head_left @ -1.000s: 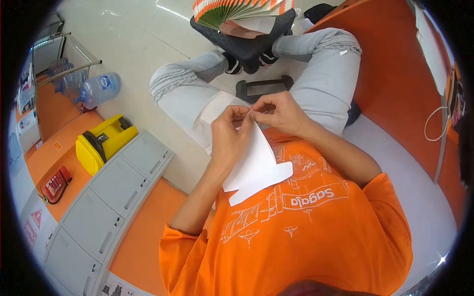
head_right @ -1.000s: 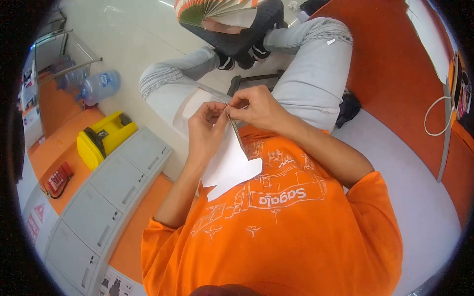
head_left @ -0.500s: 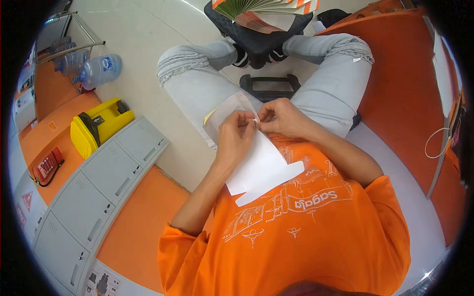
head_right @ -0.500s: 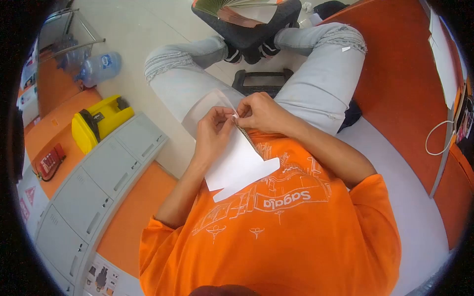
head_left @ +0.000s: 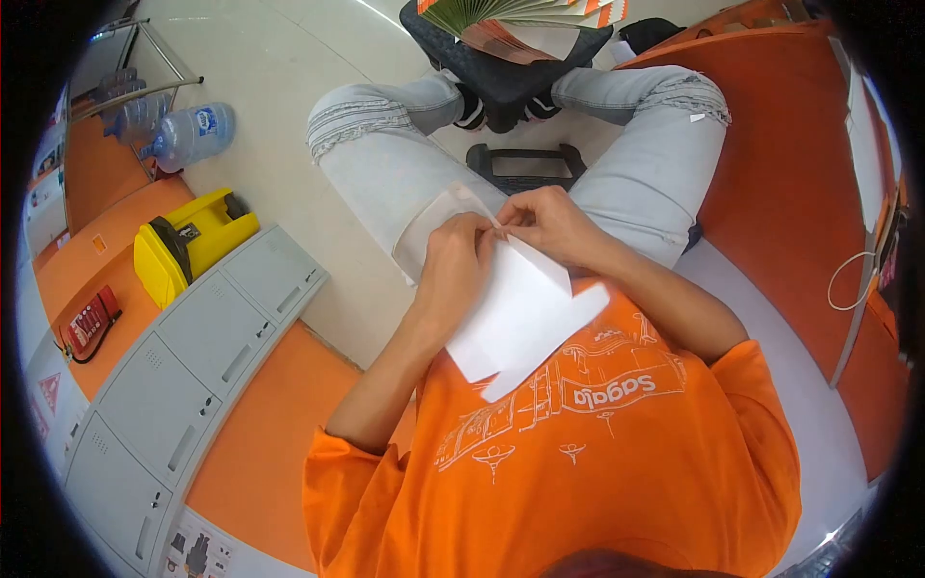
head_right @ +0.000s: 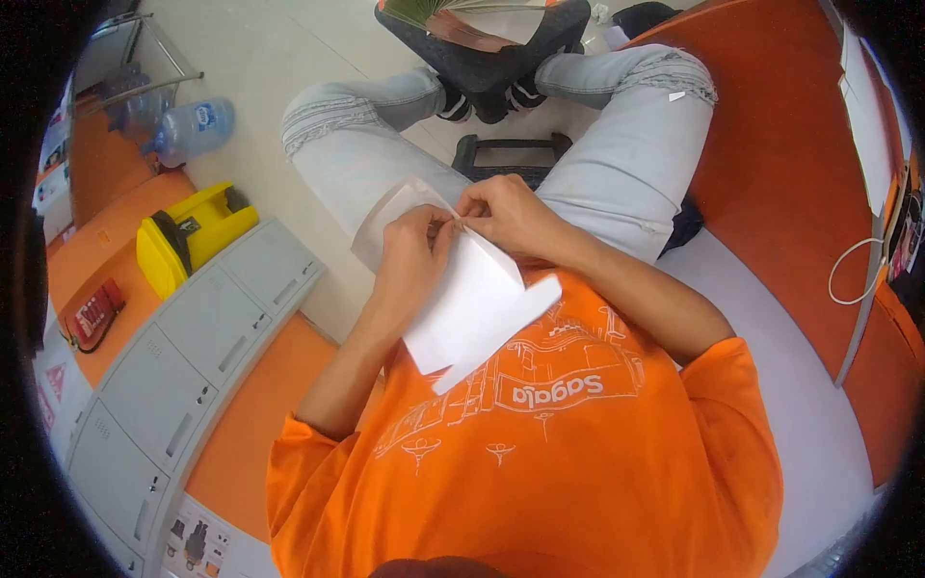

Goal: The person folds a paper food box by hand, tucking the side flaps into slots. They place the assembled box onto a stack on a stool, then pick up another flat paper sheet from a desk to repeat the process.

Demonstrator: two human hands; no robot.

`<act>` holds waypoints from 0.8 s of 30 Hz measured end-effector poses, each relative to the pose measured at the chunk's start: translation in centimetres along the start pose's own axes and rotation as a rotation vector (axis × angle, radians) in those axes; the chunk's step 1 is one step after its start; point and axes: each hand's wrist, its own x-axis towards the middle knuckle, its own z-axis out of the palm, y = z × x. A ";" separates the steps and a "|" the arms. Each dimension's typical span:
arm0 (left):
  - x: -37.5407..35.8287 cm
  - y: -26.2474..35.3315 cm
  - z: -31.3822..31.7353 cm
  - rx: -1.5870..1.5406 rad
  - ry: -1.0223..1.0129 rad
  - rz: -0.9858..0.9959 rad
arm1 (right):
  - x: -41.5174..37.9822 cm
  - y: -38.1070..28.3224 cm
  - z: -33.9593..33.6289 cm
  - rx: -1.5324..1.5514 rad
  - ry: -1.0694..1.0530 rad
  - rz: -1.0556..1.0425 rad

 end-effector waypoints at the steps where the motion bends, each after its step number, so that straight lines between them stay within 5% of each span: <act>1: 0.1 0.5 -0.2 0.000 0.000 0.004 | 0.3 -0.1 -0.2 -0.004 0.005 -0.030; 4: 0.7 3.2 -1.9 0.257 0.004 0.043 | 1.3 -1.5 -1.2 -0.197 -0.019 -0.162; 6: 2.0 5.0 -3.9 0.537 0.235 0.394 | 2.0 -3.0 -2.3 -0.144 -0.063 -0.149; 10: 3.9 4.7 -6.3 0.656 0.073 0.496 | 2.9 -5.7 -3.4 -0.179 -0.116 -0.182; 14: 5.7 2.2 -7.7 0.891 -0.165 0.484 | 3.4 -4.5 -4.0 -0.142 -0.131 -0.154; 16: 6.2 1.9 -8.8 0.929 -0.185 0.494 | 2.2 -4.2 -4.3 0.371 0.160 -0.143; 18: 5.9 2.7 -10.0 0.817 -0.187 0.092 | -0.5 -6.0 -5.1 0.642 0.165 0.017; 22: 4.3 5.4 -9.9 0.777 -0.232 0.034 | -2.3 -7.0 -5.3 0.047 0.301 -0.359; 24: 3.6 6.9 -9.8 0.727 -0.100 0.188 | -2.4 -6.9 -5.8 -0.215 0.298 -0.511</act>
